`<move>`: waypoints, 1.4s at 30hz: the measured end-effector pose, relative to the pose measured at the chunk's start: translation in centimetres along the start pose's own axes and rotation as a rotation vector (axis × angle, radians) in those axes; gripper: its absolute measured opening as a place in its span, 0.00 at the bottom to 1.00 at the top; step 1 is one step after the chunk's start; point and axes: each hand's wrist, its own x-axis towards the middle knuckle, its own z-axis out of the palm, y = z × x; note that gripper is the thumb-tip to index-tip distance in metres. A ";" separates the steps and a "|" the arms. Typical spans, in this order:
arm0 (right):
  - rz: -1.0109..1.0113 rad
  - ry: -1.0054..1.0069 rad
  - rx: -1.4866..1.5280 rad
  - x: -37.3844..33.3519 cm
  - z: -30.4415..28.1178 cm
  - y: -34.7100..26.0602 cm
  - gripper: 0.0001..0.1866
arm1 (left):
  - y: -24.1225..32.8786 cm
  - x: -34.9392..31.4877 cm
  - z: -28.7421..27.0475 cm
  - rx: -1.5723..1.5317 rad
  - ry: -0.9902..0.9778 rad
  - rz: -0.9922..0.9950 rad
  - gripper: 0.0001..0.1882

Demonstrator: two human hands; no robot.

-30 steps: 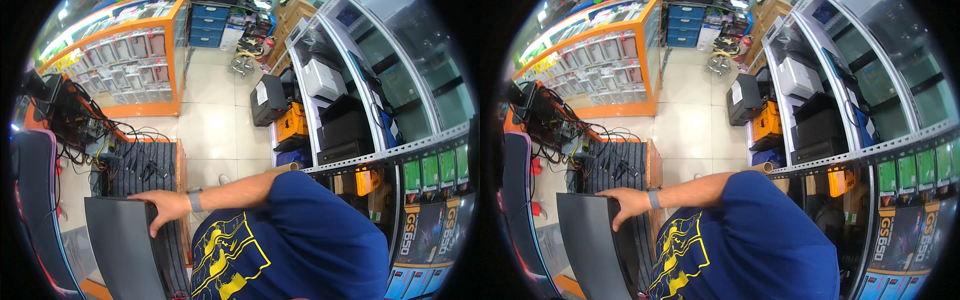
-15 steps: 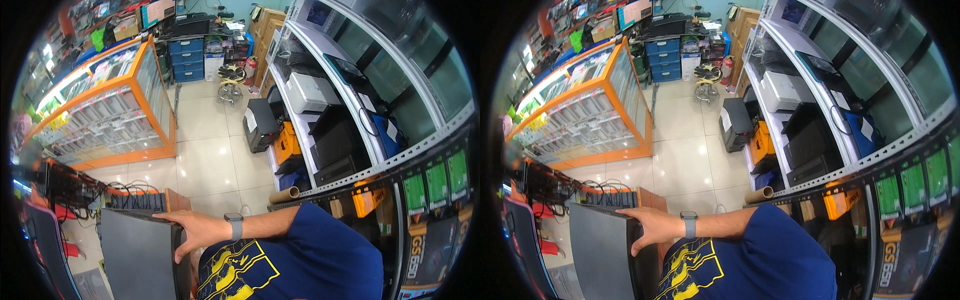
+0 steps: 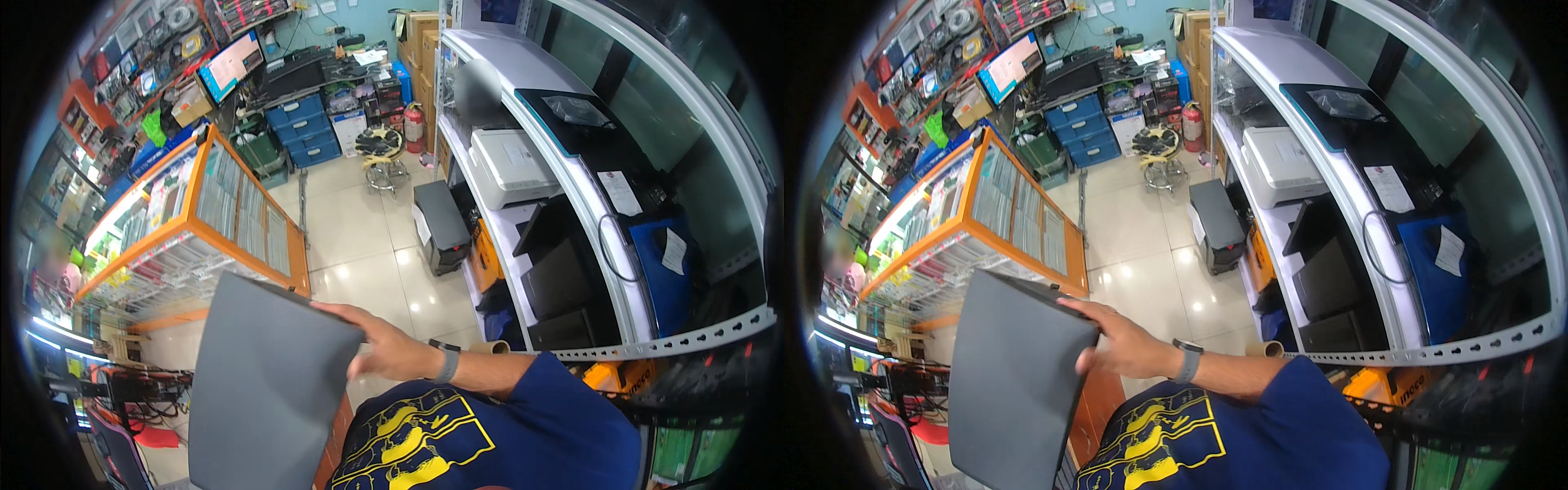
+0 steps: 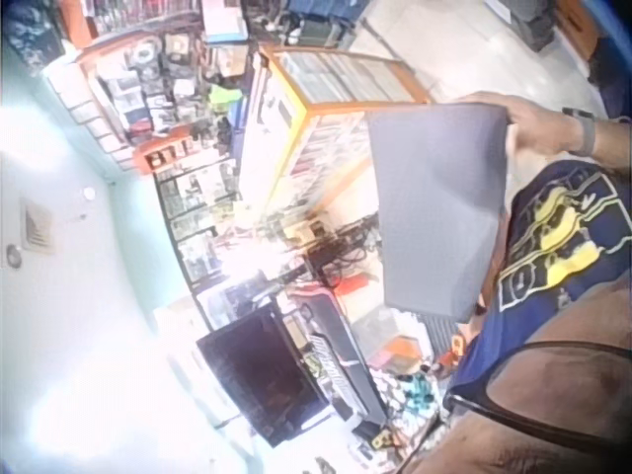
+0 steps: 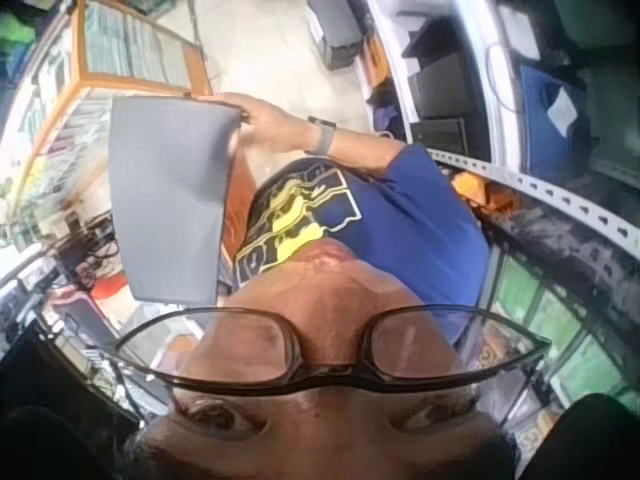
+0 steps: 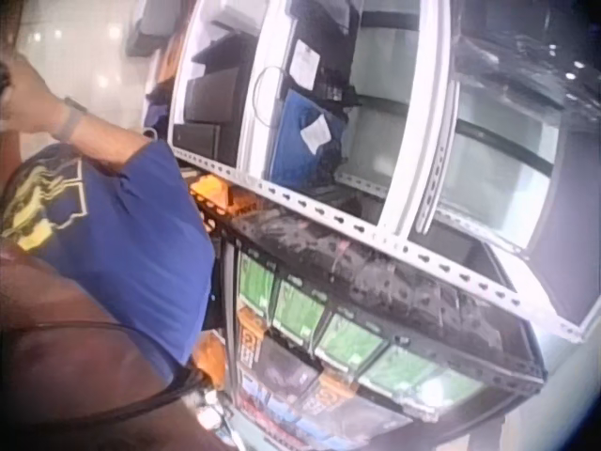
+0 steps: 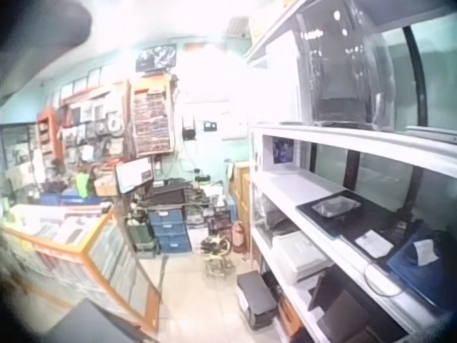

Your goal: The person places a side panel onto a computer case, moves the case to a shelf, and then returns it to the desk to connect various cables to the rear ports.

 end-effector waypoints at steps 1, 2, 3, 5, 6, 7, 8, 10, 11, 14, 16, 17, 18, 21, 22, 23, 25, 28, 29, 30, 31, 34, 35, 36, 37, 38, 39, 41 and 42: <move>-0.022 0.033 0.137 -0.1 -0.9 -0.5 0.57 | -0.5 0.6 1.2 -0.019 -0.015 0.007 0.38; -0.036 0.038 0.135 0.2 -2.2 -1.0 0.57 | -1.2 1.3 2.2 -0.035 -0.030 0.013 0.38; -0.074 0.088 0.125 0.6 -3.4 -1.5 0.58 | -1.9 2.1 3.2 -0.053 -0.045 0.021 0.38; -0.155 0.180 0.092 1.5 -5.8 -1.9 0.60 | -3.7 3.3 4.9 -0.089 -0.065 0.019 0.38; -0.157 0.183 0.089 2.1 -7.0 -2.2 0.60 | -4.8 4.1 5.6 -0.103 -0.074 0.020 0.38; -0.177 0.218 0.071 2.8 -8.1 -2.6 0.60 | -5.7 4.8 6.1 -0.111 -0.075 0.027 0.38; -0.197 0.251 0.056 3.6 -9.1 -2.7 0.60 | -6.7 5.6 6.5 -0.125 -0.080 0.031 0.38; -0.246 0.418 0.032 4.8 -10.6 -2.7 0.60 | -9.8 7.0 8.4 -0.185 -0.104 0.007 0.37; -0.273 0.461 0.058 5.4 -11.8 -2.2 0.60 | -11.2 7.8 9.3 -0.210 -0.117 0.006 0.37; -0.389 0.709 0.093 7.5 -14.9 -0.7 0.55 | -15.5 10.8 13.2 -0.313 -0.158 -0.014 0.37; -0.538 0.829 0.367 8.8 -17.6 1.0 0.50 | -18.1 13.0 16.6 -0.394 -0.204 -0.026 0.37; -0.546 0.854 0.296 9.5 -18.9 0.6 0.47 | -19.1 14.2 18.2 -0.423 -0.230 -0.026 0.37; -0.554 0.880 0.225 10.3 -20.2 0.1 0.45 | -20.0 15.4 19.7 -0.451 -0.250 -0.022 0.37; -0.632 0.917 0.165 11.6 -23.2 -1.5 0.43 | -22.3 17.8 25.3 -0.495 -0.318 -0.011 0.37; -0.696 0.863 0.220 12.1 -24.3 -1.9 0.42 | -22.8 18.5 27.1 -0.491 -0.337 0.008 0.36; -0.768 0.824 0.313 12.6 -25.2 -2.4 0.41 | -23.1 19.1 28.9 -0.459 -0.359 0.041 0.35; -0.850 0.890 0.350 13.0 -26.7 -3.7 0.39 | -24.1 19.8 33.1 -0.512 -0.397 0.077 0.35; -0.985 0.875 0.380 13.3 -31.2 -3.9 0.35 | -23.9 20.5 38.9 -0.525 -0.418 0.134 0.35; -1.053 0.817 0.422 13.4 -32.6 -4.0 0.35 | -23.7 20.8 40.8 -0.505 -0.429 0.157 0.34; -1.099 0.786 0.446 13.6 -33.8 -4.1 0.35 | -24.0 20.9 42.2 -0.510 -0.440 0.175 0.34; -1.149 0.761 0.464 13.5 -35.2 -4.2 0.34 | -24.7 20.7 43.9 -0.536 -0.460 0.191 0.34; -1.160 0.810 0.397 13.3 -38.6 -4.2 0.34 | -26.0 20.8 48.1 -0.602 -0.501 0.235 0.34; -1.183 0.764 0.477 13.2 -40.2 -3.7 0.38 | -25.9 21.0 49.6 -0.595 -0.499 0.246 0.34; -1.197 0.728 0.556 13.0 -41.5 -3.0 0.42 | -26.1 20.9 51.1 -0.588 -0.501 0.245 0.34; -1.208 0.734 0.553 13.0 -42.2 -3.1 0.42 | -26.5 21.3 52.2 -0.595 -0.510 0.247 0.34; -1.208 0.737 0.527 13.1 -43.0 -3.3 0.43 | -27.3 21.9 53.2 -0.608 -0.529 0.241 0.36; -1.207 0.744 0.484 13.1 -43.9 -3.5 0.43 | -28.2 21.9 54.8 -0.634 -0.544 0.227 0.38; -1.224 0.825 0.462 13.4 -44.9 -4.0 0.45 | -29.8 21.7 58.2 -0.714 -0.572 0.237 0.36; -1.233 0.898 0.464 13.5 -45.7 -4.1 0.46 | -30.5 21.5 60.1 -0.771 -0.600 0.252 0.34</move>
